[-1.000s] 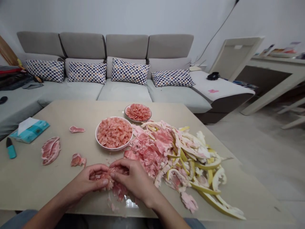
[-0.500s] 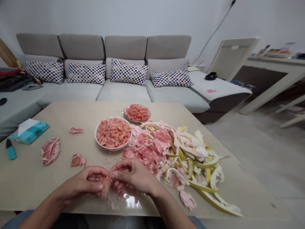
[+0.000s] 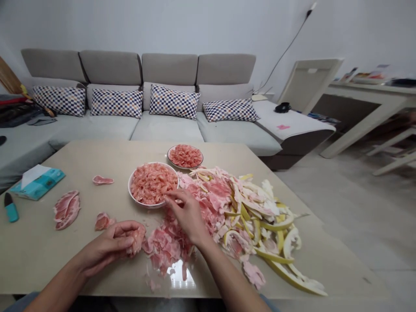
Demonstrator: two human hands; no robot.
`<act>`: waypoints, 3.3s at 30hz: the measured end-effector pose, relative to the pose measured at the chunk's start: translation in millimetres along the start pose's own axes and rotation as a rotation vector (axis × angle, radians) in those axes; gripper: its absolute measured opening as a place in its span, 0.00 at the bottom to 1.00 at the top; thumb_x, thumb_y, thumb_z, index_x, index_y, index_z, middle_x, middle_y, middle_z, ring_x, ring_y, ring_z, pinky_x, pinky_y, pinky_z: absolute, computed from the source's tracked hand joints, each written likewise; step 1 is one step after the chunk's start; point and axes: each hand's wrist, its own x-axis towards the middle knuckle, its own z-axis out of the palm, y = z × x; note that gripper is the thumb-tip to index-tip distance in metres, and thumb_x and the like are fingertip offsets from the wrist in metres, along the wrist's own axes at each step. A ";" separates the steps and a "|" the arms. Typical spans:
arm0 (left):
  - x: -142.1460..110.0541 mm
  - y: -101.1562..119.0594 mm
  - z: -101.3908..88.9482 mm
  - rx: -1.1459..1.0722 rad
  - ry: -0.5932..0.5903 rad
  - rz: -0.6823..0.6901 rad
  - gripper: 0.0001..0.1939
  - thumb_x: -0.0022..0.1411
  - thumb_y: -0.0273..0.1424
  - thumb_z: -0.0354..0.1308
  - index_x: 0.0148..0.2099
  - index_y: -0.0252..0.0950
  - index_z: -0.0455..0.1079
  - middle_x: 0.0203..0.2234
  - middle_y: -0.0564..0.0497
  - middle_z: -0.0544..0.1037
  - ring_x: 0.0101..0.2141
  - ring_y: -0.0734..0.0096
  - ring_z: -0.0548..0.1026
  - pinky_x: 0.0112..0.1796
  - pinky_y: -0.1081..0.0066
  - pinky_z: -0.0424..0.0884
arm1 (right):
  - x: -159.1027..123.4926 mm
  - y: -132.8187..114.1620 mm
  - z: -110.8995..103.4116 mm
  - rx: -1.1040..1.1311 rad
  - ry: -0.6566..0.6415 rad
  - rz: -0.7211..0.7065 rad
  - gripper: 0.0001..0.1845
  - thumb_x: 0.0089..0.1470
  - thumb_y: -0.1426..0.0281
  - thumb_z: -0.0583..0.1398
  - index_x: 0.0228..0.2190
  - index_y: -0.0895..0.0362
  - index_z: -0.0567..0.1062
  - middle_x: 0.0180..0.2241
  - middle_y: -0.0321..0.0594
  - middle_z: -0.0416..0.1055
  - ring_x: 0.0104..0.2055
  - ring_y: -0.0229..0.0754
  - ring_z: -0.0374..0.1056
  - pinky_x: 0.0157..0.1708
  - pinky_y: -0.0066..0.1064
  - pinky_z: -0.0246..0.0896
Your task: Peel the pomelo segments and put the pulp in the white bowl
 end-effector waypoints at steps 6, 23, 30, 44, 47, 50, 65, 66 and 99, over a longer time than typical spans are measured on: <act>2.2 1.2 -2.5 -0.054 0.014 0.055 0.16 0.53 0.29 0.66 0.44 0.30 0.72 0.26 0.49 0.72 0.27 0.75 0.68 0.29 0.74 0.64 | 21.0 30.4 19.6 -0.135 0.136 -0.160 0.10 0.52 0.69 0.62 0.39 0.53 0.78 0.36 0.43 0.71 0.39 0.46 0.67 0.41 0.40 0.64; 8.6 1.5 -3.6 -0.218 -0.053 0.236 0.13 0.58 0.27 0.61 0.46 0.30 0.71 0.24 0.52 0.65 0.27 0.73 0.63 0.32 0.70 0.63 | 20.2 -1.1 2.6 -0.143 0.065 -0.160 0.12 0.56 0.70 0.57 0.40 0.54 0.78 0.41 0.45 0.76 0.43 0.45 0.71 0.45 0.40 0.66; 3.3 -2.6 2.0 -0.172 -0.081 0.220 0.18 0.52 0.31 0.66 0.46 0.33 0.73 0.25 0.52 0.70 0.28 0.73 0.67 0.35 0.71 0.63 | -37.3 -45.5 10.6 0.314 -0.434 0.226 0.17 0.56 0.65 0.59 0.47 0.52 0.73 0.44 0.41 0.75 0.43 0.43 0.72 0.44 0.35 0.67; 3.4 -5.5 -0.9 0.132 -0.123 0.286 0.24 0.50 0.35 0.68 0.50 0.38 0.70 0.35 0.48 0.75 0.35 0.66 0.73 0.38 0.68 0.66 | -37.4 -48.4 5.3 0.332 -0.458 0.160 0.04 0.49 0.73 0.62 0.30 0.57 0.79 0.33 0.39 0.74 0.38 0.42 0.70 0.40 0.32 0.64; 4.2 -5.4 0.3 0.149 -0.134 0.272 0.25 0.50 0.34 0.68 0.50 0.39 0.68 0.35 0.49 0.74 0.35 0.66 0.72 0.37 0.69 0.65 | -36.2 -49.6 4.6 0.268 -0.435 0.156 0.06 0.50 0.76 0.61 0.29 0.57 0.79 0.31 0.38 0.74 0.36 0.40 0.70 0.38 0.31 0.64; 5.2 -4.8 0.0 0.138 -0.123 0.281 0.18 0.50 0.33 0.68 0.43 0.37 0.69 0.33 0.51 0.73 0.32 0.71 0.71 0.34 0.72 0.64 | -36.7 -51.4 5.2 0.250 -0.437 0.167 0.08 0.48 0.78 0.61 0.30 0.56 0.78 0.32 0.38 0.74 0.35 0.40 0.71 0.36 0.29 0.65; 6.4 -0.8 -2.4 0.130 -0.076 0.279 0.16 0.51 0.34 0.67 0.40 0.34 0.68 0.28 0.50 0.72 0.27 0.73 0.68 0.31 0.73 0.62 | -35.4 -45.2 -3.1 0.053 -0.451 0.155 0.08 0.49 0.78 0.58 0.25 0.56 0.77 0.23 0.35 0.75 0.26 0.38 0.70 0.26 0.26 0.62; 6.0 0.0 -2.9 0.102 -0.062 0.273 0.17 0.51 0.35 0.68 0.40 0.34 0.68 0.27 0.51 0.72 0.27 0.74 0.67 0.30 0.73 0.61 | -31.9 -43.9 -6.7 0.016 -0.435 0.120 0.08 0.49 0.78 0.58 0.25 0.56 0.77 0.24 0.35 0.75 0.27 0.38 0.70 0.27 0.26 0.62; 7.3 -10.8 8.0 0.255 0.170 0.291 0.14 0.55 0.33 0.64 0.44 0.36 0.69 0.38 0.47 0.75 0.41 0.65 0.73 0.44 0.67 0.67 | -51.1 -29.0 10.5 -0.110 -0.298 -0.307 0.14 0.57 0.71 0.59 0.47 0.51 0.72 0.41 0.41 0.73 0.44 0.42 0.70 0.43 0.32 0.67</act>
